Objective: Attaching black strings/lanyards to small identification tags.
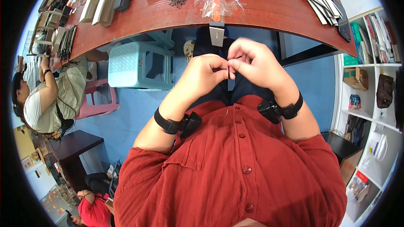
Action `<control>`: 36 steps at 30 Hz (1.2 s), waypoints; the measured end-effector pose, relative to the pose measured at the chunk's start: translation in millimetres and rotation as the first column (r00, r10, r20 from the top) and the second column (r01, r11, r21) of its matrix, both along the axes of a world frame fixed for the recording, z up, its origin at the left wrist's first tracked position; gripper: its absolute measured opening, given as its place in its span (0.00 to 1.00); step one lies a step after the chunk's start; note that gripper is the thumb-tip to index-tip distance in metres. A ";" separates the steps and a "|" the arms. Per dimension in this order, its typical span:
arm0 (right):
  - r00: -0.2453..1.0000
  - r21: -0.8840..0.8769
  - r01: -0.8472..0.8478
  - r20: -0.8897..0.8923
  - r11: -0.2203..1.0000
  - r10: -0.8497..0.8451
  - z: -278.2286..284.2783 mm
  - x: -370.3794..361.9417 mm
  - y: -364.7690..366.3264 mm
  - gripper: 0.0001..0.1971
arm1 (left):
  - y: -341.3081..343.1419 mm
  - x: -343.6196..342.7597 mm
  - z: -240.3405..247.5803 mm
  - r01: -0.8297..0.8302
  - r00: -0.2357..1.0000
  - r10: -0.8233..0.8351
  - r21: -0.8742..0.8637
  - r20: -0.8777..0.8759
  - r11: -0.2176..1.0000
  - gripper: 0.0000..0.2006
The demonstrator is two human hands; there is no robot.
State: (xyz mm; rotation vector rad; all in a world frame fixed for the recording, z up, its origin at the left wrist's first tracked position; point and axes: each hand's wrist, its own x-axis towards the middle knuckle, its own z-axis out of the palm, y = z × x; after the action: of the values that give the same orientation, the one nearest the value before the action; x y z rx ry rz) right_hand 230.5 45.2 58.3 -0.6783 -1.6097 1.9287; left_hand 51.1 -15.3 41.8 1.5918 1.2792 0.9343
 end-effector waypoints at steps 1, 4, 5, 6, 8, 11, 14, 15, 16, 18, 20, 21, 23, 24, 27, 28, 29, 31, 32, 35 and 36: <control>0.991 0.045 0.137 -0.001 0.989 -0.137 -6.8 -3.2 2.6 0.06 | 0.6 -1.2 -1.0 0.018 0.983 0.015 -0.184 0.181 0.983 0.04; 0.986 -0.053 -0.002 -0.164 0.999 -0.006 -23.5 0.6 -1.6 0.07 | 1.3 -7.1 -3.0 0.097 0.891 0.076 -0.350 0.448 0.932 0.06; 0.975 -0.050 -0.021 -0.221 0.999 0.010 -28.0 1.3 -4.7 0.06 | 1.5 -8.4 -3.4 0.105 0.886 0.080 -0.367 0.456 0.924 0.06; 0.985 -0.005 -0.002 -0.172 1.000 0.001 -30.8 3.2 -4.6 0.05 | 1.6 -9.6 -3.6 0.117 0.883 0.077 -0.375 0.463 0.920 0.06; 0.993 0.092 0.020 -0.117 0.996 -0.009 -32.4 7.8 -2.9 0.05 | 3.0 -10.9 -3.8 0.132 0.880 0.075 -0.393 0.470 0.910 0.06; 0.999 0.348 0.034 -0.033 0.937 -0.023 -26.6 10.7 0.9 0.09 | 5.0 -11.4 -3.5 0.167 0.877 0.054 -0.410 0.477 0.896 0.05; 0.999 0.442 0.023 0.011 0.897 -0.031 -16.4 9.2 1.3 0.08 | 5.9 -12.5 -3.0 0.215 0.881 0.013 -0.424 0.473 0.880 0.02; 0.999 0.446 0.020 0.019 0.895 -0.032 -13.2 9.1 -0.8 0.07 | 5.7 -13.0 -2.9 0.231 0.887 -0.007 -0.431 0.462 0.872 0.03; 0.996 0.424 -0.008 0.081 0.906 -0.029 -10.5 9.6 -3.2 0.06 | 5.6 -13.7 -3.0 0.247 0.891 -0.028 -0.434 0.452 0.866 0.04; 0.981 0.382 -0.061 0.191 0.922 -0.014 -7.0 12.2 -8.3 0.04 | 5.1 -14.8 -3.2 0.292 0.888 -0.075 -0.431 0.453 0.854 0.04; 0.989 0.330 -0.028 0.146 0.944 -0.021 -9.8 9.4 -10.3 0.03 | 5.9 -15.2 -3.5 0.362 0.865 -0.141 -0.404 0.482 0.840 0.04; 0.993 0.269 -0.008 0.112 0.963 -0.023 -12.4 7.7 -11.2 0.03 | 7.0 -15.2 -3.5 0.382 0.857 -0.158 -0.397 0.491 0.835 0.04; 0.998 0.095 0.040 0.054 0.995 -0.045 -16.7 6.8 -12.2 0.03 | 9.5 -14.0 -2.6 0.436 0.827 -0.206 -0.366 0.523 0.822 0.03; 0.997 -0.018 0.066 0.030 0.998 -0.065 -18.0 6.8 -12.7 0.03 | 10.0 -13.1 -1.5 0.398 0.837 -0.161 -0.381 0.523 0.834 0.03; 0.984 0.009 0.162 0.067 0.987 -0.163 -16.5 8.4 -14.7 0.03 | 9.5 -7.3 3.1 0.238 0.878 -0.001 -0.433 0.480 0.869 0.02; 0.975 0.073 0.198 0.092 0.977 -0.204 -14.1 9.0 -15.9 0.02 | 8.1 -4.9 4.9 0.155 0.930 0.007 -0.411 0.367 0.898 0.02; 0.963 0.267 0.189 0.137 0.945 -0.232 -11.1 9.2 -16.9 0.03 | 6.2 -2.9 6.7 0.074 0.968 0.024 -0.377 0.249 0.923 0.02; 0.928 0.607 0.129 0.204 0.784 -0.311 -4.0 9.9 -18.2 0.03 | 1.4 0.0 10.3 -0.054 0.997 0.069 -0.267 0.048 0.962 0.02; 0.912 0.661 0.111 0.228 0.742 -0.340 -0.6 10.4 -18.6 0.03 | 1.1 0.6 11.5 -0.065 0.993 0.094 -0.315 0.078 0.947 0.02; 0.876 0.780 0.067 0.253 0.622 -0.411 6.2 9.0 -18.9 0.03 | 0.4 -1.3 15.0 -0.055 0.980 0.117 -0.349 0.159 0.936 0.03; 0.875 0.800 0.068 0.239 0.596 -0.421 7.1 8.4 -19.3 0.03 | -0.1 -2.5 16.0 -0.042 0.985 0.100 -0.359 0.143 0.932 0.03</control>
State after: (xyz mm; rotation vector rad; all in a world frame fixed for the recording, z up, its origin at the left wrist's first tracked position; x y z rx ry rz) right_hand 238.9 25.8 65.5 -0.8846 -2.2190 0.7298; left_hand 48.7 -15.3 57.9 1.1729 1.3143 0.8027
